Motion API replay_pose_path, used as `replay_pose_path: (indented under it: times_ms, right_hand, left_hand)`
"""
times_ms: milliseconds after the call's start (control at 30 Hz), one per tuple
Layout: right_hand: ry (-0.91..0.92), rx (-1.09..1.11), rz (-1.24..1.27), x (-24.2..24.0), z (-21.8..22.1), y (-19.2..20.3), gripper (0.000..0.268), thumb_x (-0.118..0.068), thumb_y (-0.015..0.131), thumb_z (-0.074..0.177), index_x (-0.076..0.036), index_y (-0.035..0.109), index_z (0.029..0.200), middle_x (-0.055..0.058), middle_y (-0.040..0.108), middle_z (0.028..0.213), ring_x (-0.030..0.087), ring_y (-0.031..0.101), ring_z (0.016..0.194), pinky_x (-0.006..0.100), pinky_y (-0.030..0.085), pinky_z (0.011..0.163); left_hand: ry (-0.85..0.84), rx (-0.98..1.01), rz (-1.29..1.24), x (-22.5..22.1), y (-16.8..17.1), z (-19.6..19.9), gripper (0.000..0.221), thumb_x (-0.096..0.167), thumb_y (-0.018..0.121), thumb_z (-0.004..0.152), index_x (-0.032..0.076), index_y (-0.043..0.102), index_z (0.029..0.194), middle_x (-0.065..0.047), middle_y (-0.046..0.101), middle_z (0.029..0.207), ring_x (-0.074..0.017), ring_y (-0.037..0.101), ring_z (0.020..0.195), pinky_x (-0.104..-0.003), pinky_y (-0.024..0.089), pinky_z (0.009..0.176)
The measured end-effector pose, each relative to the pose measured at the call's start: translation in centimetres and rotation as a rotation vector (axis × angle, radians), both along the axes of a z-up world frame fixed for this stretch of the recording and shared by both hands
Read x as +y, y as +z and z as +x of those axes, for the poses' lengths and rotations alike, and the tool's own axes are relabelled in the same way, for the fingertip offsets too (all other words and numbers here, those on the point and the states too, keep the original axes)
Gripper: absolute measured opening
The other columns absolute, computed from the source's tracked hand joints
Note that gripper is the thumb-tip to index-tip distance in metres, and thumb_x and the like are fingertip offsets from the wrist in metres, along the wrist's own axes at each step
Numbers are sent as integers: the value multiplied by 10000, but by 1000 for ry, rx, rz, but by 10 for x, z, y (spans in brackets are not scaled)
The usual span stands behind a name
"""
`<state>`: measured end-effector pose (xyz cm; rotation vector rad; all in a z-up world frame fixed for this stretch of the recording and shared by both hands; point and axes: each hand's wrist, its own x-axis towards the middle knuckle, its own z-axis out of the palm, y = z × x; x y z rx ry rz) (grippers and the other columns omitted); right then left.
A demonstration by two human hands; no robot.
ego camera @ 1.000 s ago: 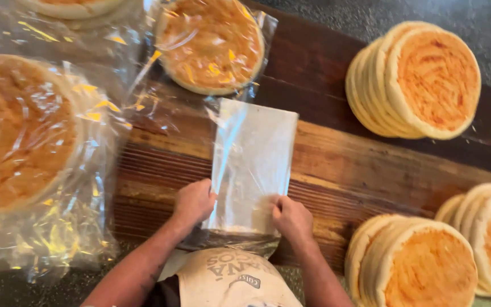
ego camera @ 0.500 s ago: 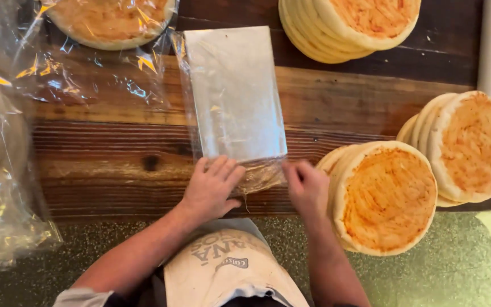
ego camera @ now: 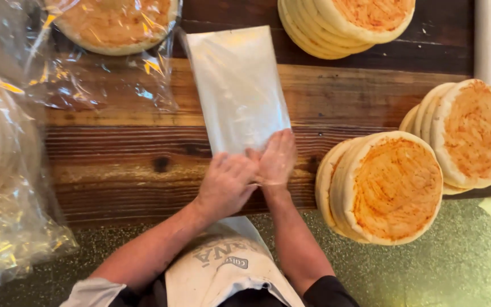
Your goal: The person is manually placing individual pizza bases into plastic bags for packaging on a wooden work surface.
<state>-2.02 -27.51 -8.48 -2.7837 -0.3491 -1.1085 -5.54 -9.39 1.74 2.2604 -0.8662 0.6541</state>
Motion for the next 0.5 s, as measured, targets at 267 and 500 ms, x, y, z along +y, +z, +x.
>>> replay_pose_path:
  times_ms: [267, 500]
  right_hand:
    - [-95, 571, 108, 61, -7, 82, 380, -565, 783, 768, -328, 746, 1063, -58, 750, 995, 185, 744, 948, 337, 539, 957]
    - [-440, 1255, 150, 15, -7, -47, 342, -695, 494, 891, -399, 632, 995, -103, 776, 932, 210, 769, 984, 384, 573, 861]
  left_hand:
    - [200, 208, 164, 45, -74, 1, 1014, 419, 872, 677, -17, 461, 1494, -271, 455, 1543, -398, 416, 1459, -545, 276, 1228]
    - [244, 153, 187, 39, -80, 21, 1088, 501, 840, 624, 27, 446, 1520, -235, 454, 1554, -376, 416, 1466, -559, 265, 1246]
